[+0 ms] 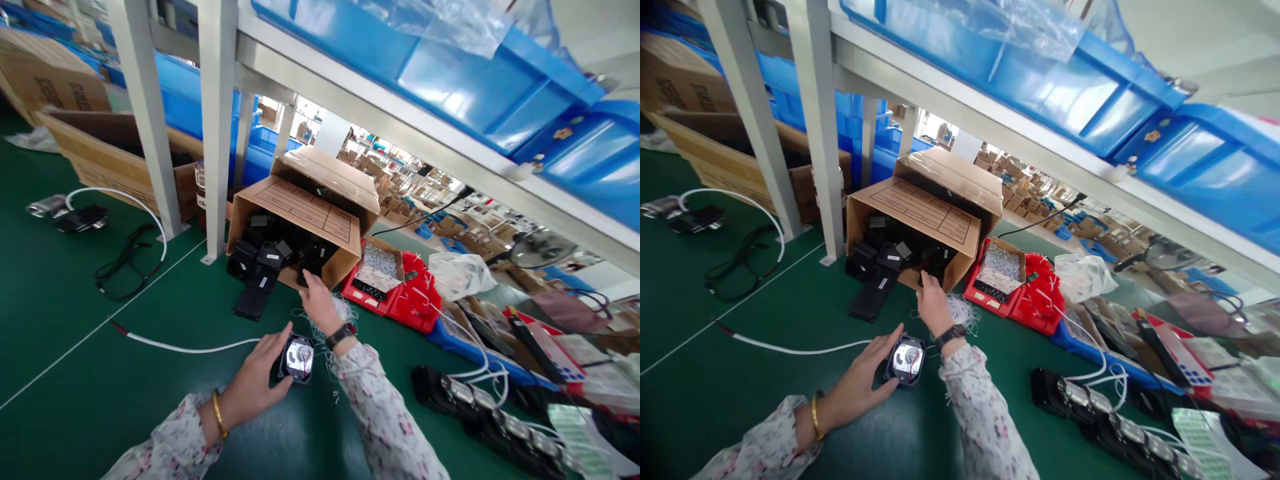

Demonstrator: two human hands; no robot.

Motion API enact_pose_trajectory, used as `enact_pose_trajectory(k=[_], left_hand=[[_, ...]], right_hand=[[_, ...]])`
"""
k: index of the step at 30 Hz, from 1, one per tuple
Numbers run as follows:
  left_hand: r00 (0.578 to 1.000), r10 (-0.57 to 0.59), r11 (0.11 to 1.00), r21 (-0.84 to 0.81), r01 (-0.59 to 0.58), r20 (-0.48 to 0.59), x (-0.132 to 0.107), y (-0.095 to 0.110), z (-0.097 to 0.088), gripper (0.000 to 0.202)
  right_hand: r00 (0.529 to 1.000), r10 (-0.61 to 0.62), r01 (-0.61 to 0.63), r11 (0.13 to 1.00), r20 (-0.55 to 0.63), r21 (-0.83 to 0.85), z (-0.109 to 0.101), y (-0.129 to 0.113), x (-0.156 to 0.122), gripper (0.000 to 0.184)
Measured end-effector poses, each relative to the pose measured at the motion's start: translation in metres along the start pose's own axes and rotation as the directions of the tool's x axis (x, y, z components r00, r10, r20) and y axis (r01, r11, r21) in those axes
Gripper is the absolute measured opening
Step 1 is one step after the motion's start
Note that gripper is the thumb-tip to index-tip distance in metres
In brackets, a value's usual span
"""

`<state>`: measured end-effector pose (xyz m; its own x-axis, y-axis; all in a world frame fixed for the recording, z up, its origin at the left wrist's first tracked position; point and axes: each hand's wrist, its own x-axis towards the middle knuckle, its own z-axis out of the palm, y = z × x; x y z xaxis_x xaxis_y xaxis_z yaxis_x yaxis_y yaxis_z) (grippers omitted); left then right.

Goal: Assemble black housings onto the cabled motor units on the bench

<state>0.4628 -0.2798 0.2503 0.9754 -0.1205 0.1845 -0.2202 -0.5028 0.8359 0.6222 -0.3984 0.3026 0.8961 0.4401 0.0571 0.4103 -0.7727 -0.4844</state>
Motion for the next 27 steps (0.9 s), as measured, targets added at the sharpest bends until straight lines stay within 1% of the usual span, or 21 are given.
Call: enact_pose_trajectory(k=[1,3,5,7,9,10,11,13,14,16,17,18,19,20,21,22,23,24,25,26,27], left_hand=[[1.0,0.003,1.0,-0.005,-0.003,0.001,-0.001,-0.002,0.001,0.083],[1.0,-0.006,1.0,-0.022,0.006,0.009,-0.002,-0.007,0.003,0.088],[0.999,-0.033,0.998,-0.044,0.034,0.021,-0.001,-0.012,0.004,0.094],[0.998,-0.054,0.996,-0.068,0.056,0.029,0.001,-0.014,0.005,0.095],[0.997,-0.068,0.993,-0.091,0.07,0.022,0.003,-0.015,0.005,0.094],[0.997,-0.077,0.992,-0.101,0.078,0.015,0.004,-0.015,0.004,0.093],[0.996,-0.084,0.991,-0.109,0.084,0.005,0.005,-0.015,0.004,0.091],[0.996,-0.09,0.99,-0.114,0.088,-0.012,0.006,-0.014,0.003,0.088],[0.996,-0.091,0.99,-0.112,0.088,-0.016,0.007,-0.014,0.003,0.086],[0.996,-0.092,0.991,-0.098,0.091,-0.006,0.008,-0.014,0.003,0.084],[0.995,-0.095,0.992,-0.086,0.095,0.006,0.008,-0.014,0.004,0.083],[0.995,-0.099,0.992,-0.072,0.1,0.018,0.009,-0.014,0.004,0.081],[0.994,-0.106,0.993,-0.056,0.108,0.027,0.01,-0.013,0.004,0.081],[0.993,-0.117,0.992,-0.04,0.118,0.036,0.01,-0.013,0.004,0.08],[0.991,-0.13,0.991,-0.025,0.131,0.044,0.011,-0.012,0.004,0.079],[0.988,-0.146,0.989,-0.012,0.147,0.052,0.011,-0.011,0.003,0.079],[0.985,-0.161,0.987,-0.002,0.162,0.059,0.011,-0.01,0.003,0.078],[0.983,-0.174,0.985,0.004,0.174,0.067,0.011,-0.009,0.003,0.078],[0.981,-0.181,0.983,0.006,0.181,0.073,0.011,-0.008,0.003,0.078],[0.98,-0.184,0.983,0.004,0.184,0.075,0.011,-0.008,0.003,0.078],[0.98,-0.186,0.982,-0.005,0.187,0.071,0.011,-0.008,0.004,0.079]], right_hand=[[1.0,0.016,-0.016,0.998,-0.008,-0.056,0.006,-0.005,0.01,0.039],[0.999,0.044,-0.046,0.995,-0.027,-0.088,0.013,-0.012,0.02,0.024],[0.997,0.049,-0.054,0.994,-0.052,-0.094,0.011,-0.012,0.014,0.014],[0.995,0.048,-0.054,0.996,-0.083,-0.074,-0.002,-0.006,-0.01,0.012],[0.991,0.083,-0.081,0.996,-0.104,0.023,-0.022,0.011,-0.052,0.015],[0.984,0.143,-0.113,0.964,-0.108,0.24,-0.032,0.024,-0.077,0.019],[0.969,0.228,-0.163,0.878,-0.093,0.451,-0.042,0.039,-0.103,0.025],[0.918,0.397,-0.26,0.637,-0.019,0.725,-0.057,0.073,-0.159,0.034],[0.877,0.478,-0.315,0.512,0.04,0.799,-0.06,0.09,-0.185,0.037],[0.762,0.632,-0.412,0.299,0.145,0.861,-0.06,0.12,-0.233,0.042],[0.706,0.684,-0.445,0.228,0.183,0.866,-0.058,0.132,-0.252,0.044],[0.66,0.723,-0.475,0.189,0.205,0.859,-0.054,0.141,-0.268,0.045],[0.621,0.757,-0.513,0.193,0.206,0.836,-0.051,0.147,-0.281,0.045],[0.585,0.791,-0.565,0.24,0.178,0.789,-0.049,0.15,-0.291,0.044],[0.557,0.824,-0.623,0.328,0.108,0.71,-0.047,0.151,-0.297,0.043],[0.543,0.839,-0.674,0.443,-0.01,0.591,-0.046,0.15,-0.301,0.043],[0.557,0.818,-0.707,0.557,-0.141,0.435,-0.045,0.147,-0.303,0.045],[0.604,0.758,-0.709,0.652,-0.248,0.268,-0.045,0.144,-0.304,0.049],[0.677,0.675,-0.675,0.728,-0.293,0.119,-0.044,0.141,-0.303,0.055],[0.758,0.592,-0.614,0.789,-0.272,0.008,-0.042,0.14,-0.302,0.062],[0.825,0.526,-0.548,0.834,-0.207,-0.063,-0.039,0.139,-0.3,0.071]])
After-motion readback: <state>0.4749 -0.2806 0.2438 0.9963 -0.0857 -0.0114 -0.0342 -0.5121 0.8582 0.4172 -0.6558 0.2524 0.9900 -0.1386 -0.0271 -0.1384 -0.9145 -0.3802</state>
